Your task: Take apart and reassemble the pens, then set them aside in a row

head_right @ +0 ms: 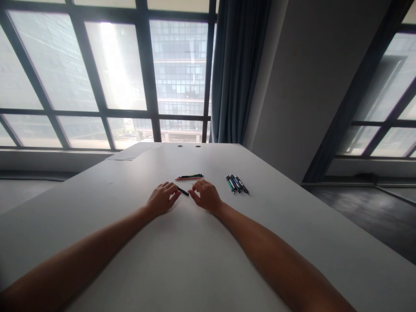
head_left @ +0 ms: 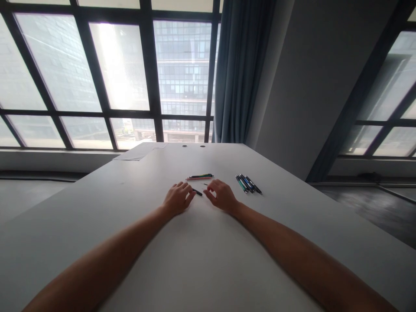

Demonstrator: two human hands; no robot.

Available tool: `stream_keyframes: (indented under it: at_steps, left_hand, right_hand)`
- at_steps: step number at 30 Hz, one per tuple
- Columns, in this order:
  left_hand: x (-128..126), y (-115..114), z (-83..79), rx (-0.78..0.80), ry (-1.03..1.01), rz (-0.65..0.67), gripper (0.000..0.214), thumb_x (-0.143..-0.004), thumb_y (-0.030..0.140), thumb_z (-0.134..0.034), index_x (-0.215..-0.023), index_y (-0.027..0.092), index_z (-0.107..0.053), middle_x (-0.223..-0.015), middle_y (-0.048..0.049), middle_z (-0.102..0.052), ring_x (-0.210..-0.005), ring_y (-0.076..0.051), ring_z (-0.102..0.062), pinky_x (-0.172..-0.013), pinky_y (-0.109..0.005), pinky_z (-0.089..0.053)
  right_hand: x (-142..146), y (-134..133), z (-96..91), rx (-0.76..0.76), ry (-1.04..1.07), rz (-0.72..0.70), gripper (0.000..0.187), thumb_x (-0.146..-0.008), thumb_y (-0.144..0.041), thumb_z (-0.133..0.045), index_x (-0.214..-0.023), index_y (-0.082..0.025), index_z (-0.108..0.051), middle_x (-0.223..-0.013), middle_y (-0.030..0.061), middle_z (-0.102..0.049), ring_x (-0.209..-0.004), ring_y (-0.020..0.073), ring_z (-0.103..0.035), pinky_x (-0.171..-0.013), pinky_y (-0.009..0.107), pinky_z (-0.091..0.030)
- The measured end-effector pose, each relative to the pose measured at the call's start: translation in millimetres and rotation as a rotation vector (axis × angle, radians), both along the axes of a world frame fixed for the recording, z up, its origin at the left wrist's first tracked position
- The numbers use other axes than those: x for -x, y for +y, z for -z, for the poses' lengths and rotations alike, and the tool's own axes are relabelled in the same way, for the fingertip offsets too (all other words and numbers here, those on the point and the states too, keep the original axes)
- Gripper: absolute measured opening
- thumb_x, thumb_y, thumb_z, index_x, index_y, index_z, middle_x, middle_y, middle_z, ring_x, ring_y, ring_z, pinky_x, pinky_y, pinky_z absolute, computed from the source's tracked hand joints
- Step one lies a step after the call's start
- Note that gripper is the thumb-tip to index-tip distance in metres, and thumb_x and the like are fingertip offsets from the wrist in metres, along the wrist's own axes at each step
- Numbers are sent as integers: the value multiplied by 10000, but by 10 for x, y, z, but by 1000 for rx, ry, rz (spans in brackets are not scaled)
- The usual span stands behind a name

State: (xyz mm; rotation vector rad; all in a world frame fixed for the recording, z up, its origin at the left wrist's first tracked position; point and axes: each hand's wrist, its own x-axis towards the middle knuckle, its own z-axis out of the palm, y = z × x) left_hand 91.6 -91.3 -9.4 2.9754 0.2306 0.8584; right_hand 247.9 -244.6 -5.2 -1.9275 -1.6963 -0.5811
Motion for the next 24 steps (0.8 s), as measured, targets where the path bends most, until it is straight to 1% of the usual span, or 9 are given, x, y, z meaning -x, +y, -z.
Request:
stream_keyframes:
  at_steps: [3, 5, 8, 11, 14, 17, 20, 22, 24]
  left_hand:
    - [34, -48, -43, 34, 15, 82, 396, -952, 366, -349, -747, 196, -642, -772, -82, -647, -767, -196, -587, -737, -312, -429]
    - [32, -65, -52, 106, 50, 49, 405, -931, 359, -373, -663, 197, -630, -713, -73, -649, -682, -180, -584, -689, -297, -420]
    - [9, -75, -49, 178, 117, -58, 394, -886, 358, -419, -590, 194, -621, -664, -70, -655, -629, -182, -584, -650, -294, -414]
    - [-5, -78, -48, 177, 162, -86, 387, -877, 359, -427, -587, 194, -622, -669, -72, -661, -648, -192, -600, -659, -296, -424]
    - [-7, -68, -45, 151, 117, -71, 327, -888, 344, -425, -688, 203, -641, -757, -79, -670, -745, -210, -617, -710, -311, -455]
    - [-31, -31, -21, 87, -4, 11, 238, -881, 298, -449, -980, 205, -644, -1031, -105, -664, -1031, -255, -580, -851, -369, -467]
    - [-90, 31, 35, 38, -17, 92, 410, -865, 241, -463, -1267, 208, -533, -1332, -100, -552, -1267, -269, -453, -1004, -434, -399]
    - [-133, 71, 77, 50, 26, 99, 463, -861, 228, -463, -1321, 207, -501, -1395, -94, -510, -1302, -267, -433, -1045, -455, -364]
    - [-162, 101, 109, 58, 74, 94, 449, -879, 238, -435, -1319, 199, -516, -1374, -99, -535, -1296, -260, -450, -1061, -457, -348]
  right_hand:
    - [204, -69, -42, 196, -51, -109, 404, -934, -398, -446, -646, -166, -610, -655, 57, -633, -600, 136, -538, -607, 254, -348]
    - [303, -86, -52, 296, -77, -164, 385, -901, -371, -491, -594, -169, -607, -607, 49, -634, -552, 128, -521, -569, 252, -311]
    - [357, -86, -48, 319, -105, -179, 333, -859, -320, -530, -577, -171, -622, -595, 47, -649, -534, 132, -524, -552, 251, -291]
    - [327, -78, -35, 294, -111, -166, 324, -857, -303, -525, -581, -168, -628, -591, 47, -648, -532, 132, -527, -549, 248, -287]
    - [248, -55, -24, 239, -102, -108, 347, -887, -319, -490, -607, -167, -629, -610, 46, -636, -554, 131, -529, -568, 247, -304]
    - [117, 0, -11, 137, -35, 42, 354, -923, -334, -449, -683, -166, -646, -682, 52, -643, -615, 140, -551, -617, 249, -350]
    - [-33, 73, 17, 65, 31, 109, 206, -896, -290, -513, -931, -171, -678, -939, 78, -678, -867, 180, -596, -755, 261, -417]
    - [-110, 114, 43, 80, 35, 88, 274, -861, -216, -550, -1115, -184, -649, -1109, 85, -653, -1039, 199, -560, -881, 287, -421]
    - [-155, 143, 66, 119, 34, 67, 353, -849, -169, -549, -1192, -198, -631, -1188, 78, -635, -1102, 205, -533, -958, 317, -403]
